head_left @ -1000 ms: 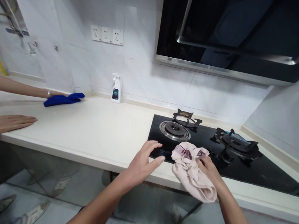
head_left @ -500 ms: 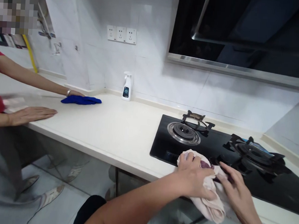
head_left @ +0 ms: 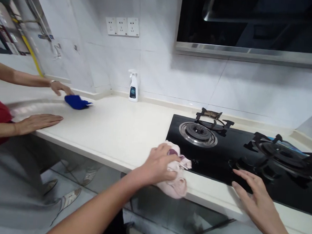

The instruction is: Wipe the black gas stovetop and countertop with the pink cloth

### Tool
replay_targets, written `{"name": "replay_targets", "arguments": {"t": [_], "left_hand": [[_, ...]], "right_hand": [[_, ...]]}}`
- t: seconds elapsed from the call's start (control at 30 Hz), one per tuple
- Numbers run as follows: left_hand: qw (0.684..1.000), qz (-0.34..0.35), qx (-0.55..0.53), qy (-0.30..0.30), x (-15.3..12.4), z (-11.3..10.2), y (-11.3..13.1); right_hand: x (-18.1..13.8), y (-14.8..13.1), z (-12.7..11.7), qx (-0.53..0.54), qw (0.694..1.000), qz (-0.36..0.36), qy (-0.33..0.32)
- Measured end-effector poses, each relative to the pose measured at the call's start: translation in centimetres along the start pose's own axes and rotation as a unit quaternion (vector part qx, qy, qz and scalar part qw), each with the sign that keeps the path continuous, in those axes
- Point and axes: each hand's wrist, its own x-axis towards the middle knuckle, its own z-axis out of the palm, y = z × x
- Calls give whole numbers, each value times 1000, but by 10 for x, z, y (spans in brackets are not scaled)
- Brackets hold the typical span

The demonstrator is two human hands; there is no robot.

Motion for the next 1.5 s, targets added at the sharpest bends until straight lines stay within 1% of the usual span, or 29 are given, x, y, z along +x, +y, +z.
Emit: {"name": "replay_targets", "arguments": {"t": [0.1,0.2,0.27,0.37,0.43,0.5,0.63,0.77,0.87,0.97,1.03,1.1,1.2,1.27,1.33,1.43,1.5], "left_hand": [[999,-43,14,-4,-27,-32,-40],[993,-95,61,14,-52,-60,-74],[987,-126,92,30,-65,-71,-88],[984,-121,115,54,-75,-74,-94],[986,-104,116,57,-76,-67,-86],[990,-81,107,47,-73,-57,-72],[996,-14,90,10,-56,-31,-31],[995,33,94,-1,-29,-7,13],[994,72,84,-12,-8,12,46],[991,118,61,-32,15,37,79],[987,147,48,-33,32,58,102],[984,173,34,-39,50,78,125],[978,195,17,-76,72,102,150],[976,195,-10,-93,79,108,156],[974,198,-66,-87,77,108,150],[967,198,-148,-64,62,95,122],[973,160,-150,-70,48,82,95]], "right_hand": [[-1,-5,0,10,1000,10,7],[-2,-11,-1,25,999,19,33],[-3,-17,-3,32,998,24,56],[-4,-23,-4,45,993,44,102],[-5,-26,-4,64,986,58,139],[-5,-26,-4,86,981,62,163],[-5,-28,-2,111,977,59,170],[-6,-29,-1,134,972,61,183],[-5,-28,-1,174,964,53,195],[-6,-31,-2,213,948,40,231],[-10,-37,-4,221,943,31,249],[-17,-47,-7,213,945,21,246],[-28,-59,-10,163,963,1,216],[-33,-61,-10,116,975,-16,187],[-34,-59,-8,85,986,-32,143],[-31,-59,-5,36,995,-65,63],[-27,-66,-1,-21,995,-93,20]]}}
